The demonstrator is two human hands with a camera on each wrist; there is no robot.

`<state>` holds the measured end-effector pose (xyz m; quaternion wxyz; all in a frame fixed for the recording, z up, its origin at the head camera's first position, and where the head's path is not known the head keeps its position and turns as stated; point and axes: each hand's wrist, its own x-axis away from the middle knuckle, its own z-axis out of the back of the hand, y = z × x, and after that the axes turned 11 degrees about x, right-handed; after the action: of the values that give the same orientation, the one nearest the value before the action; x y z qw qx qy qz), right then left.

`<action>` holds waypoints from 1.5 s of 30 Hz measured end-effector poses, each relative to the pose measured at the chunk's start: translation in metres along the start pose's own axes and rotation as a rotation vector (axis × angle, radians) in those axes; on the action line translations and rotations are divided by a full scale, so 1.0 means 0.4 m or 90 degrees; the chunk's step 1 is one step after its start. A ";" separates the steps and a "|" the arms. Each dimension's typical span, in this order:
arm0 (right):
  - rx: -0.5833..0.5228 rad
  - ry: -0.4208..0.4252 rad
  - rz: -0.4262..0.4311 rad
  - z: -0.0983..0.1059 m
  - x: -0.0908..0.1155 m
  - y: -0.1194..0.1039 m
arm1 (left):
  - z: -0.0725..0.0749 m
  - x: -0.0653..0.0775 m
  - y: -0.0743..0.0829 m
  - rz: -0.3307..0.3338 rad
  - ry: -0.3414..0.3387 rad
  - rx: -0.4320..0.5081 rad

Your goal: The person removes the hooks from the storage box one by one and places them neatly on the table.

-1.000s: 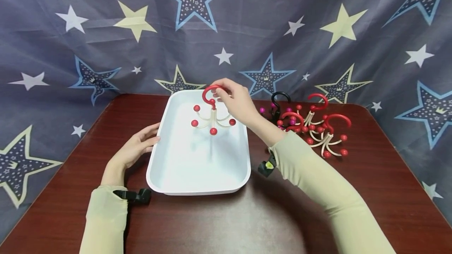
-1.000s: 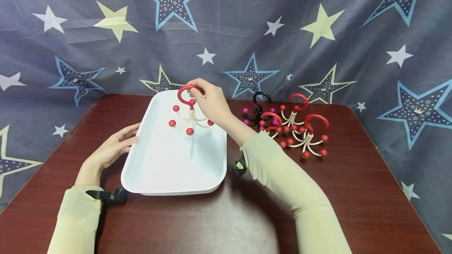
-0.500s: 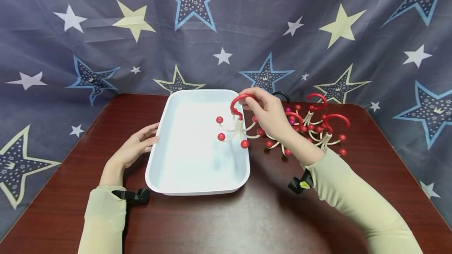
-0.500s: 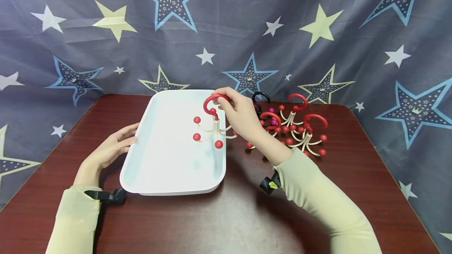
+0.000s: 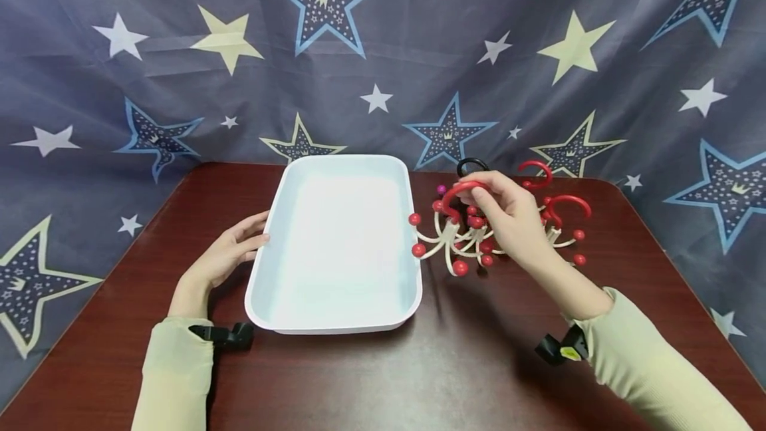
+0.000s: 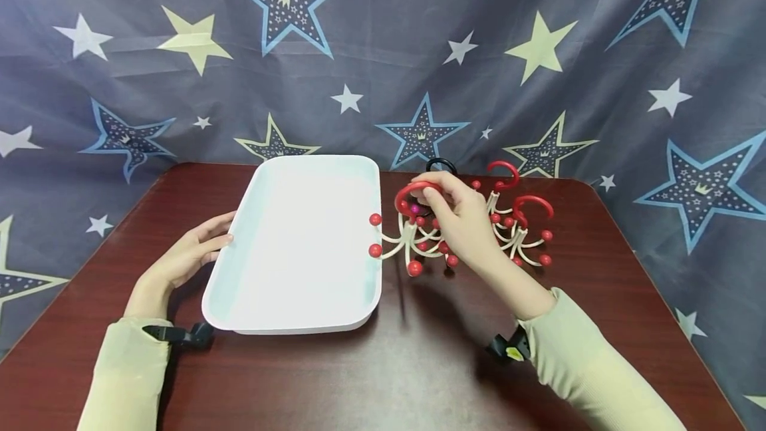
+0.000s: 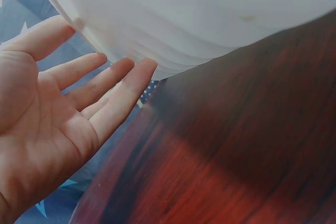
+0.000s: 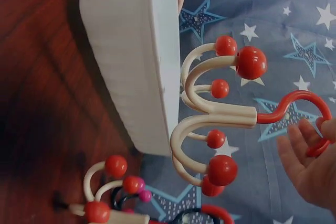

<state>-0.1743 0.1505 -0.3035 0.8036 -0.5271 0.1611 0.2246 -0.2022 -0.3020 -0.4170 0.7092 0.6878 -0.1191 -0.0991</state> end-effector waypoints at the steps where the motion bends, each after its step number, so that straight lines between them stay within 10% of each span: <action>1: 0.001 0.003 0.004 0.008 0.007 0.003 | 0.002 0.000 -0.001 0.000 0.000 -0.004; 14: 0.020 0.026 0.003 0.103 0.100 0.060 | 0.005 -0.004 0.001 -0.004 -0.003 -0.009; 23: 0.161 0.067 -0.059 0.125 0.152 0.092 | 0.008 -0.006 -0.003 0.010 0.002 -0.010; 45: 0.070 0.039 -0.048 0.093 0.208 0.156 | -0.002 -0.003 0.015 0.019 0.018 0.012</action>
<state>-0.1359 0.2219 -0.3785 0.8337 -0.4948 0.1779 0.1686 -0.2032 -0.3007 -0.4110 0.7055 0.6941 -0.1205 -0.0778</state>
